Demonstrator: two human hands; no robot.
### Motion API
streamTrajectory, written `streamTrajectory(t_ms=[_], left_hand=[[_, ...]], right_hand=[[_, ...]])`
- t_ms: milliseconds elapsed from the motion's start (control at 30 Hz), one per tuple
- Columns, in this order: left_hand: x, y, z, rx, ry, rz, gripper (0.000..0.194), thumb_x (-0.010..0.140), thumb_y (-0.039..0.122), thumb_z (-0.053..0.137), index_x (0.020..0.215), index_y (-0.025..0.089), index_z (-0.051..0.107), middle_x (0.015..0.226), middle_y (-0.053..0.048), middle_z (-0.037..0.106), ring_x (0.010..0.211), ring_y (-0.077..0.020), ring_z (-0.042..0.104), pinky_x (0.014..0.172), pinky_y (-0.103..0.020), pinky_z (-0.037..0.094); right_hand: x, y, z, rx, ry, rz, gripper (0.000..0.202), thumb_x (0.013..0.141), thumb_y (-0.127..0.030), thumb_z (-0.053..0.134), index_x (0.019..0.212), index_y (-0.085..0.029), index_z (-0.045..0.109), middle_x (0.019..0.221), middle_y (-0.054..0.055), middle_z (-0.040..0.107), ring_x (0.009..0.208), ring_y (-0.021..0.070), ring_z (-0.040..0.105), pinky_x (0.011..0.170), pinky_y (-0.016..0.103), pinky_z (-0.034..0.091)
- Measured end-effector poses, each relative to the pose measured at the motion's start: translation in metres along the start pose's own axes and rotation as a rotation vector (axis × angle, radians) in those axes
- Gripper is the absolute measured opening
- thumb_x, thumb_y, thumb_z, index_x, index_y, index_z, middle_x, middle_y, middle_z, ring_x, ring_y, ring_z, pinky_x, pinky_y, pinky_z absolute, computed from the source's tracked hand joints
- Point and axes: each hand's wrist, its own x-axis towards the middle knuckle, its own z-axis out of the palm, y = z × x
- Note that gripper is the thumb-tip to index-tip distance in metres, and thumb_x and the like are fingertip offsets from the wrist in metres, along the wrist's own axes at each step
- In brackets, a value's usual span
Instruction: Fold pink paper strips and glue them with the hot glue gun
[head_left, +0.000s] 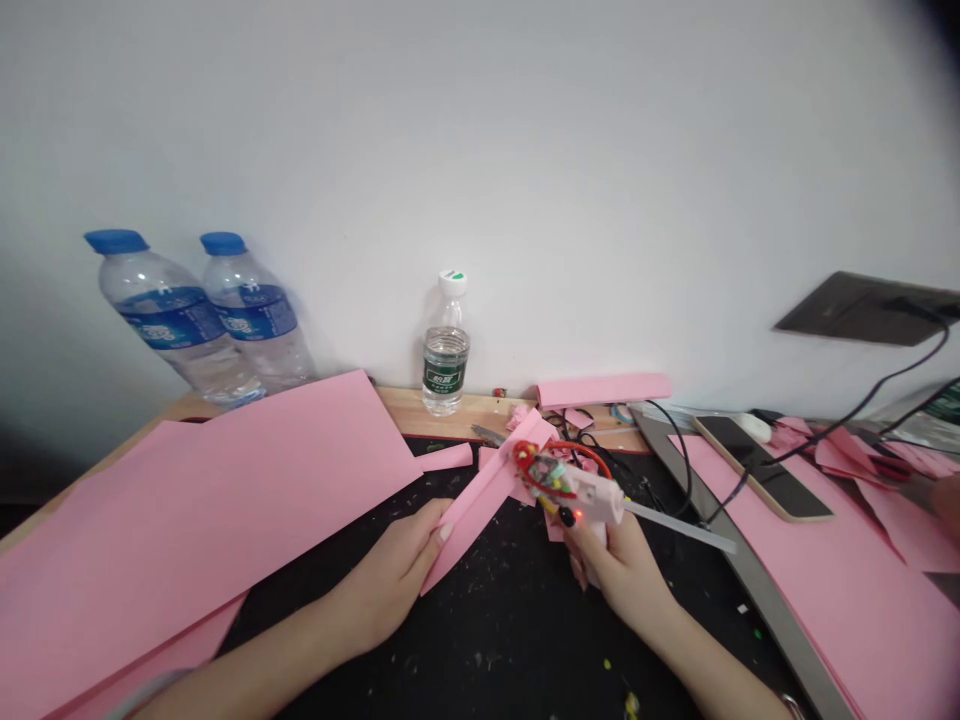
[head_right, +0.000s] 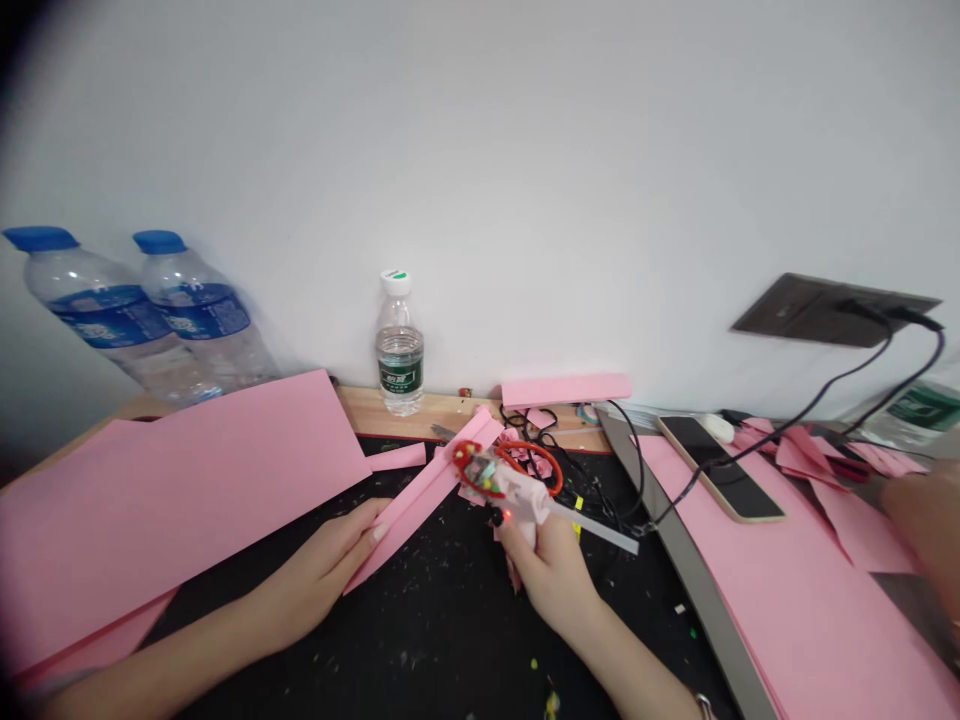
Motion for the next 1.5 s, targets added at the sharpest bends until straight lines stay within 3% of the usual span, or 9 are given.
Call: streamTrajectory(t_ms=[100,300,533,733,1000,1133,1233,1400,1500], left_hand=[[0.0,0.001,0.0,-0.007,-0.008,-0.009,0.033,0.097,0.033,0.025,0.103,0.018,0.054,0.088,-0.005,0.062,0.084,-0.021,0.056,0.078,-0.031,0.043],[-0.002,-0.002,-0.001,-0.032,-0.025,0.012,0.031,0.098,0.034,0.025,0.107,0.02,0.051,0.09,-0.003,0.061,0.086,-0.0203,0.056,0.08,-0.031,0.042],[-0.002,-0.006,0.0,0.001,-0.022,0.001,0.032,0.098,0.036,0.024,0.103,0.02,0.051,0.084,-0.002,0.059,0.088,-0.0216,0.056,0.082,-0.033,0.042],[0.0,-0.005,-0.001,-0.017,-0.025,0.008,0.031,0.098,0.035,0.025,0.103,0.02,0.052,0.09,-0.003,0.061,0.088,-0.0203,0.057,0.082,-0.032,0.042],[-0.002,-0.004,0.0,0.022,-0.012,-0.003,0.032,0.097,0.033,0.025,0.102,0.02,0.053,0.086,-0.003,0.062,0.086,-0.0214,0.057,0.08,-0.032,0.043],[-0.001,-0.005,0.0,-0.011,-0.023,0.004,0.032,0.097,0.033,0.026,0.106,0.019,0.053,0.089,-0.003,0.062,0.088,-0.0209,0.057,0.08,-0.031,0.042],[-0.001,-0.005,0.0,-0.027,-0.024,-0.001,0.033,0.098,0.034,0.026,0.111,0.019,0.052,0.091,-0.004,0.062,0.089,-0.0209,0.057,0.08,-0.031,0.042],[0.0,-0.004,0.0,-0.018,-0.031,-0.01,0.032,0.098,0.034,0.025,0.107,0.019,0.052,0.088,-0.003,0.061,0.089,-0.0213,0.056,0.081,-0.032,0.041],[0.0,-0.003,0.0,-0.009,-0.024,-0.015,0.031,0.098,0.034,0.025,0.1,0.019,0.053,0.088,-0.003,0.061,0.088,-0.0214,0.056,0.081,-0.032,0.041]], right_hand=[[0.001,0.002,0.0,0.011,0.018,0.024,0.042,0.091,-0.051,0.041,0.072,-0.018,0.057,0.041,-0.003,0.047,0.038,0.0128,0.045,0.04,0.024,0.036],[-0.004,-0.004,0.002,-0.133,-0.133,-0.1,0.035,0.089,-0.044,0.046,0.065,-0.02,0.054,0.04,-0.003,0.049,0.037,0.0133,0.047,0.043,0.025,0.037],[0.0,0.006,-0.002,-0.059,0.023,0.024,0.044,0.092,-0.048,0.039,0.063,-0.019,0.053,0.04,-0.002,0.047,0.037,0.0128,0.046,0.04,0.024,0.034],[-0.001,-0.009,-0.001,-0.175,-0.146,-0.173,0.034,0.087,-0.04,0.049,0.058,-0.021,0.05,0.039,-0.003,0.047,0.037,0.0123,0.044,0.043,0.025,0.034],[0.002,0.006,-0.005,-0.091,-0.005,0.03,0.04,0.091,-0.046,0.04,0.064,-0.019,0.052,0.042,-0.002,0.047,0.038,0.0126,0.044,0.041,0.025,0.033],[0.0,-0.002,-0.003,-0.177,-0.16,-0.139,0.034,0.091,-0.041,0.042,0.063,-0.021,0.049,0.041,-0.004,0.046,0.038,0.0122,0.043,0.043,0.025,0.032],[-0.001,-0.008,-0.001,-0.236,-0.177,-0.244,0.033,0.089,-0.036,0.045,0.059,-0.022,0.045,0.042,-0.004,0.045,0.04,0.0127,0.043,0.046,0.026,0.033],[0.001,0.002,-0.003,-0.155,0.01,-0.036,0.038,0.092,-0.041,0.04,0.06,-0.022,0.046,0.042,-0.002,0.047,0.038,0.0136,0.045,0.044,0.026,0.034],[0.002,0.004,-0.005,-0.144,0.008,-0.002,0.038,0.092,-0.042,0.038,0.061,-0.022,0.046,0.041,-0.002,0.048,0.038,0.014,0.046,0.044,0.026,0.035]])
